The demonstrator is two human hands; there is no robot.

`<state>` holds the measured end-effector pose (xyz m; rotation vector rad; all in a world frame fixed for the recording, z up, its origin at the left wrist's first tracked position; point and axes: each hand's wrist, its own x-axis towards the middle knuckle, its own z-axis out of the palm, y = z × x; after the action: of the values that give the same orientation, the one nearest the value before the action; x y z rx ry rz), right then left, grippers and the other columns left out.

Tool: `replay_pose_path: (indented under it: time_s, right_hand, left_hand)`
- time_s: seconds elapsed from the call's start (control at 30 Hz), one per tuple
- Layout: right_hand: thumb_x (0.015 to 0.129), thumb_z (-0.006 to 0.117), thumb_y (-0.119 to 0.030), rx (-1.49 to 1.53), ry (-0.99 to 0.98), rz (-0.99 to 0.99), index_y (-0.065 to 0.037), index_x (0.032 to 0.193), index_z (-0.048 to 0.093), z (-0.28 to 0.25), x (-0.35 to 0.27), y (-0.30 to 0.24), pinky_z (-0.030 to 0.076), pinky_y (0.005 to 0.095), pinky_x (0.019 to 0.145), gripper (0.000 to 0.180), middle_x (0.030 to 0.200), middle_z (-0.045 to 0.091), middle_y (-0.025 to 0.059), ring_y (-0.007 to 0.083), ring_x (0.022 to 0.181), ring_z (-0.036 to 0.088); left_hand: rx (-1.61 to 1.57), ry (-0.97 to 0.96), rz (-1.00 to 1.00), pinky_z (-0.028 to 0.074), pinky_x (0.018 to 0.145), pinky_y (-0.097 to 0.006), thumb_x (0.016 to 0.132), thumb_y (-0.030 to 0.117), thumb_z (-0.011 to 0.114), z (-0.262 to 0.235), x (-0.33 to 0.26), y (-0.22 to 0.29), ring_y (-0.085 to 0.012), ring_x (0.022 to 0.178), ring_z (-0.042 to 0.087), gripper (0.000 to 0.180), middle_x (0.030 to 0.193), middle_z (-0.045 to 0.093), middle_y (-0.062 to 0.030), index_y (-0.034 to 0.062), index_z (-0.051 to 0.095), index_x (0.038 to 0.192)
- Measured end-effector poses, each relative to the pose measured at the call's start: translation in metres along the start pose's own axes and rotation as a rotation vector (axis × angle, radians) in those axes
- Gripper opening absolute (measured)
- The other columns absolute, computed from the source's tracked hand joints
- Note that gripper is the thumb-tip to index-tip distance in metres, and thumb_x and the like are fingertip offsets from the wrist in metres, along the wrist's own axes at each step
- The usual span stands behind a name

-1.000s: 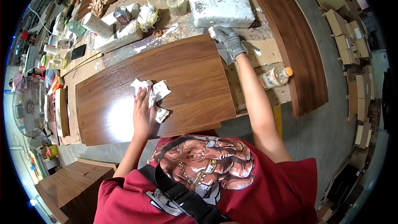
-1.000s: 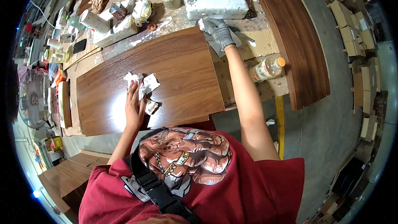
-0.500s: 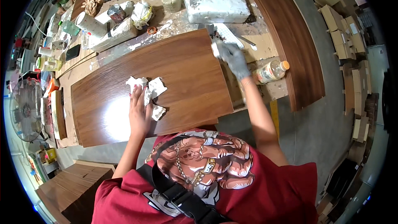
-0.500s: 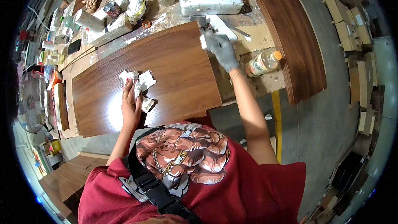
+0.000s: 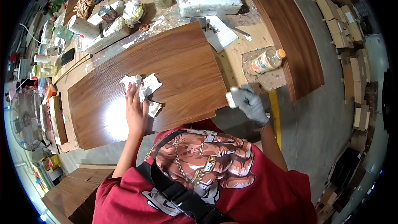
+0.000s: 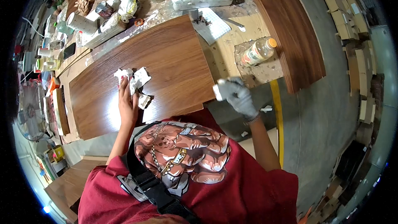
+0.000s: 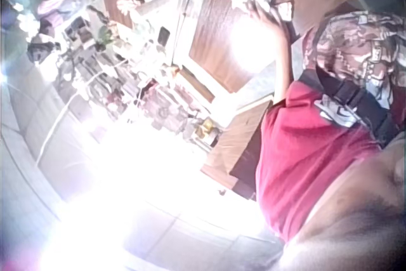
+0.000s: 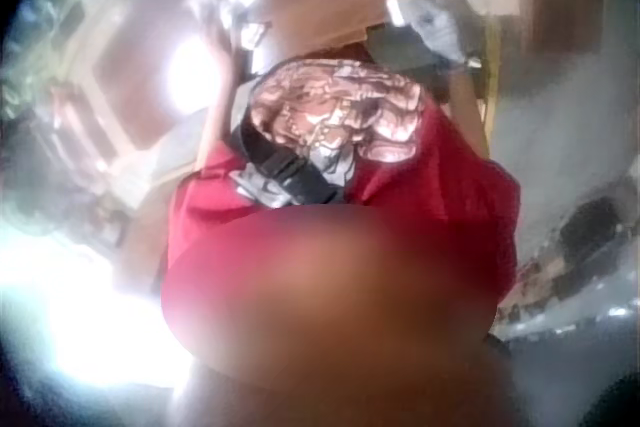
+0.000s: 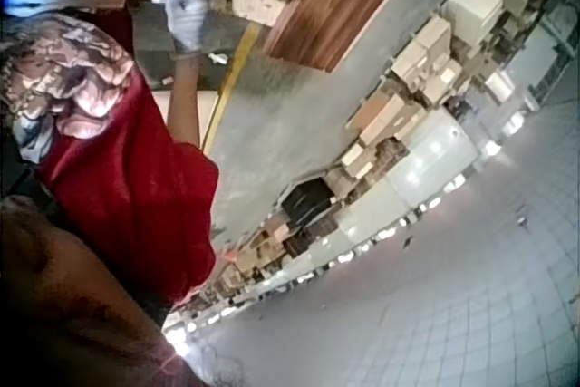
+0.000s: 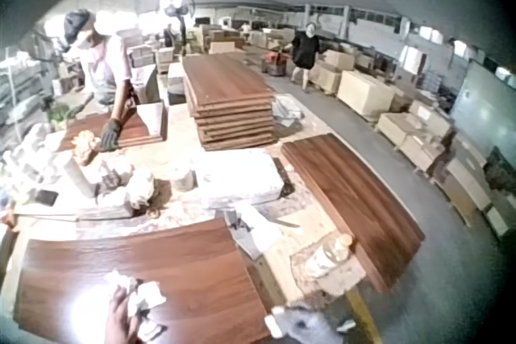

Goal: The person wipes a wood panel using a white cloth, applies a liquid from a bottle, and repeats the cleaning process on different parts of the panel before picking up a small block to continue working.

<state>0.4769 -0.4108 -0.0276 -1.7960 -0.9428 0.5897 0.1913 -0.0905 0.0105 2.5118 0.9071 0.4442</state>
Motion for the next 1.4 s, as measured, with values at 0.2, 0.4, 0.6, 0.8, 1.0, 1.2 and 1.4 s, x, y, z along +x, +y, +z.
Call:
replay_pose_path:
  time_s: [0.2, 0.4, 0.6, 0.8, 1.0, 1.2, 1.4]
  right_hand:
    - [0.082, 0.058, 0.011, 0.229, 0.086, 0.151, -0.006, 0.130, 0.064, 0.001, 0.033, -0.023, 0.046, 0.0271, 0.099, 0.052, 0.124, 0.057, 0.0050, 0.0169, 0.116, 0.056]
    - [0.072, 0.055, 0.012, 0.052, 0.119, 0.129, -0.004, 0.126, 0.065, 0.019, -0.002, -0.010, 0.048, 0.0306, 0.098, 0.057, 0.123, 0.057, 0.0105, 0.0237, 0.111, 0.060]
    - [0.074, 0.053, 0.013, 0.060, 0.133, 0.062, -0.006, 0.122, 0.069, 0.005, -0.037, -0.024, 0.050, 0.0270, 0.089, 0.054, 0.117, 0.054, 0.0039, 0.0150, 0.106, 0.057]
    - [0.077, 0.055, 0.014, 0.090, 0.220, -0.027, -0.010, 0.125, 0.069, 0.031, 0.043, 0.000, 0.048, 0.0227, 0.082, 0.056, 0.113, 0.052, 0.0024, 0.0133, 0.096, 0.055]
    - [0.087, 0.073, -0.005, 0.287, 0.179, 0.080, -0.003, 0.117, 0.072, 0.046, 0.196, -0.001, 0.055, 0.0270, 0.088, 0.030, 0.116, 0.057, 0.0046, 0.0150, 0.099, 0.062]
    - [0.087, 0.078, -0.015, 0.459, 0.147, 0.054, 0.002, 0.112, 0.073, 0.053, 0.322, 0.033, 0.053, 0.0241, 0.072, 0.030, 0.099, 0.074, 0.0083, 0.0098, 0.080, 0.065]
    - [0.087, 0.068, -0.005, 0.246, 0.166, 0.042, -0.001, 0.114, 0.072, 0.038, 0.314, 0.048, 0.055, 0.0295, 0.081, 0.028, 0.109, 0.073, 0.0083, 0.0140, 0.095, 0.066]
  left_hand:
    - [-0.036, 0.010, 0.027, 0.022, 0.122, -0.047, 0.088, 0.005, 0.056, 0.003, -0.001, -0.001, -0.0367, 0.147, 0.032, 0.053, 0.152, 0.043, -0.0178, -0.0022, 0.051, 0.140]
    - [-0.031, 0.022, 0.030, 0.024, 0.121, -0.047, 0.090, 0.007, 0.056, 0.006, -0.004, -0.005, -0.0369, 0.147, 0.032, 0.050, 0.152, 0.043, -0.0183, -0.0033, 0.051, 0.139]
    - [-0.026, 0.039, 0.049, 0.025, 0.121, -0.046, 0.090, 0.007, 0.057, 0.007, -0.006, -0.008, -0.0366, 0.146, 0.033, 0.049, 0.151, 0.044, -0.0177, -0.0037, 0.052, 0.137]
    - [0.035, -0.011, 0.020, 0.029, 0.119, -0.045, 0.089, 0.009, 0.057, 0.003, -0.009, 0.003, -0.0365, 0.143, 0.038, 0.051, 0.149, 0.047, -0.0162, -0.0001, 0.053, 0.139]
    - [0.035, -0.032, -0.008, 0.032, 0.118, -0.044, 0.089, 0.011, 0.059, -0.003, -0.012, 0.002, -0.0362, 0.144, 0.037, 0.052, 0.149, 0.047, -0.0170, -0.0005, 0.052, 0.139]
    - [0.027, -0.025, 0.027, 0.034, 0.117, -0.044, 0.089, 0.011, 0.060, -0.003, -0.006, 0.007, -0.0359, 0.143, 0.038, 0.048, 0.147, 0.048, -0.0173, -0.0025, 0.056, 0.134]
    - [0.024, -0.007, 0.052, 0.034, 0.117, -0.045, 0.089, 0.010, 0.059, 0.002, -0.003, 0.009, -0.0368, 0.143, 0.038, 0.046, 0.148, 0.048, -0.0176, -0.0032, 0.056, 0.134]
